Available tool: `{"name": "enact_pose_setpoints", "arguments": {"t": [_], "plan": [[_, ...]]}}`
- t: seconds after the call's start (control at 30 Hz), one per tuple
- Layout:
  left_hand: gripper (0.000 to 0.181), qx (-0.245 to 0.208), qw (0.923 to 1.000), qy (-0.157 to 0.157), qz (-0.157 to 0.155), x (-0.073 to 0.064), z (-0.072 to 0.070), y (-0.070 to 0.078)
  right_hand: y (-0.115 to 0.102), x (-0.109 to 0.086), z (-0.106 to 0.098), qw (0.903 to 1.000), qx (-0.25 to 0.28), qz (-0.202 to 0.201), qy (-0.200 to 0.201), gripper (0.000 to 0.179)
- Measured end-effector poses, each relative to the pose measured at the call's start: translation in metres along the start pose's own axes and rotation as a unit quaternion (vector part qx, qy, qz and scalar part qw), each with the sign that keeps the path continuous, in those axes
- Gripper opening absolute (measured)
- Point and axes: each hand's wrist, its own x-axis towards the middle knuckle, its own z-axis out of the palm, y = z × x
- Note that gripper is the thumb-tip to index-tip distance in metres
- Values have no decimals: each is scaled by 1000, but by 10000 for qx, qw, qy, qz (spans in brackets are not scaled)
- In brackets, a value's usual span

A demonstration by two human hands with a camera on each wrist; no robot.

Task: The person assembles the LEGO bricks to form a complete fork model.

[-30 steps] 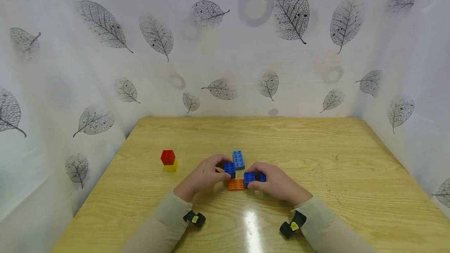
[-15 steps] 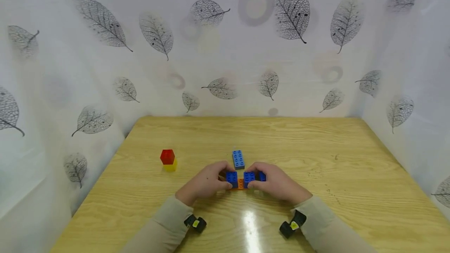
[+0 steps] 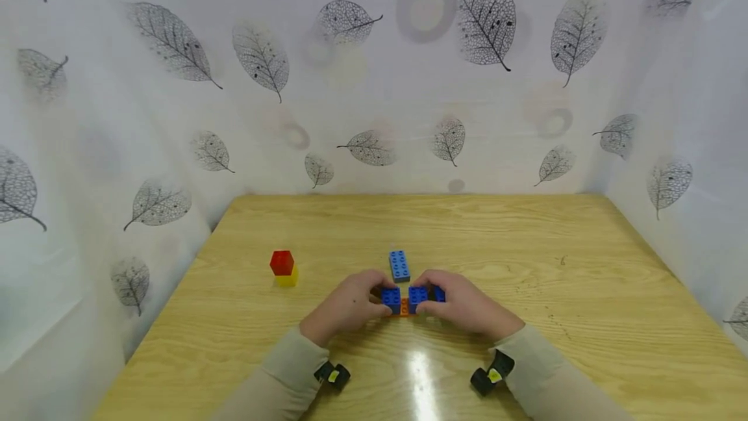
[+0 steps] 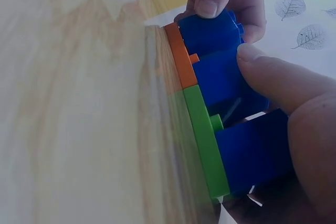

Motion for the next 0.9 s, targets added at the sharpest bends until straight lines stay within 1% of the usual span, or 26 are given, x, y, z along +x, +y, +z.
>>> {"name": "enact_pose_setpoints", "arguments": {"t": [0.13, 0.23, 0.47, 0.6, 0.7, 0.8, 0.9], "plan": [[24, 57, 10000, 2, 68, 1, 1, -3, 1, 0, -2, 9998, -129, 6, -119, 26], [25, 43, 9999, -28, 157, 1, 0, -6, 0, 1, -3, 9998, -188, 16, -114, 27], [24, -177, 9992, -277, 248, 5, -4, -13, 0, 0, -4, 9995, -315, 67, -19, 31], [25, -228, 9989, -295, 268, 5, -5, -12, 0, -1, -6, 9995, -318, -16, -57, 30], [26, -178, 9990, -316, 244, 5, -5, -10, 0, -2, -7, 9992, -373, -99, -136, 30], [25, -191, 9991, -327, 213, 4, -5, -12, 1, -2, -5, 9986, -480, -133, -183, 30], [25, -224, 9987, -353, 299, 5, -5, -16, 2, -1, -3, 9985, -513, -151, -130, 30]]}}
